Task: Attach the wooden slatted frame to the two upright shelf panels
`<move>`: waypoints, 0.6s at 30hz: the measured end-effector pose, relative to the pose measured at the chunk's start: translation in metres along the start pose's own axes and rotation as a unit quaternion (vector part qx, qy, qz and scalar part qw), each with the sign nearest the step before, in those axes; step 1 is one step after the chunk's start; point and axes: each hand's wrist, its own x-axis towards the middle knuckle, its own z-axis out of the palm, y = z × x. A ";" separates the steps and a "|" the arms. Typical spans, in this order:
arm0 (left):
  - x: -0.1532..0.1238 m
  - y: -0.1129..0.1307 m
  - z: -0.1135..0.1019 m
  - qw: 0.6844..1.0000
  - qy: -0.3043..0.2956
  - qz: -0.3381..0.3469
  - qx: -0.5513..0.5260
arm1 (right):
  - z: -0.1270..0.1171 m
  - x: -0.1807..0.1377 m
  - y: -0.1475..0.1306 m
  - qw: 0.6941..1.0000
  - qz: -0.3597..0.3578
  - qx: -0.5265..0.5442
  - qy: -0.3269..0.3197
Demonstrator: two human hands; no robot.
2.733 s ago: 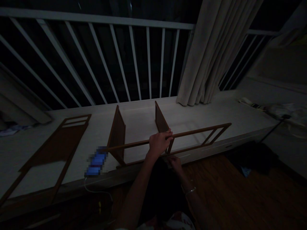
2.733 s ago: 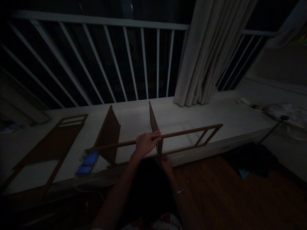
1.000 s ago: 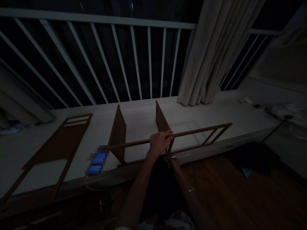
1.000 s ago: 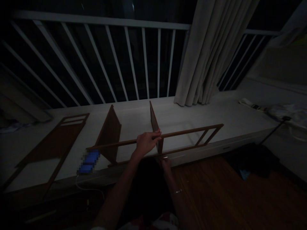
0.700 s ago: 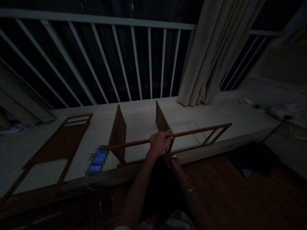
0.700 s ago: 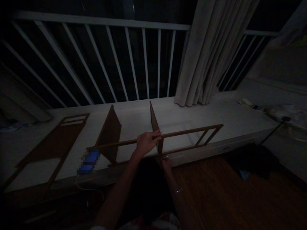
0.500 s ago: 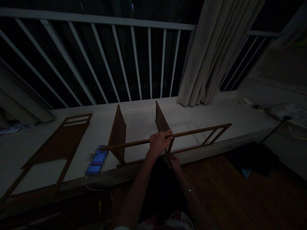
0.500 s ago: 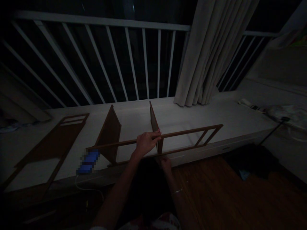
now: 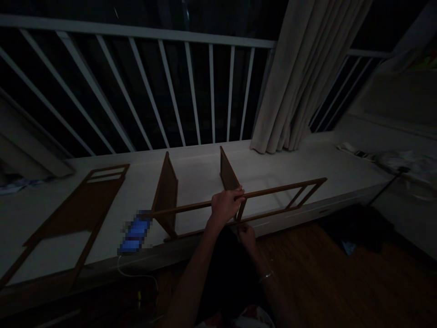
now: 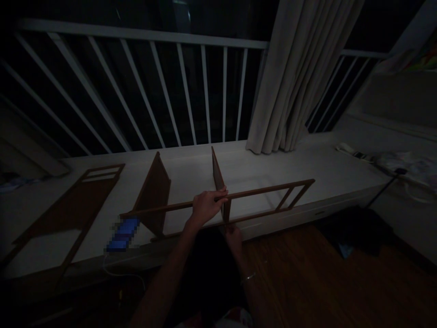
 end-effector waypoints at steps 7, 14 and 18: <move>0.001 -0.002 0.001 1.000 0.004 0.011 0.008 | 0.004 0.000 0.005 0.998 -0.006 -0.056 0.021; 0.000 -0.001 0.001 1.000 0.006 0.005 -0.001 | 0.005 -0.002 0.003 0.994 -0.019 -0.103 0.022; 0.000 0.001 -0.001 1.000 0.002 -0.002 -0.002 | 0.007 -0.002 0.003 0.991 -0.020 -0.129 0.019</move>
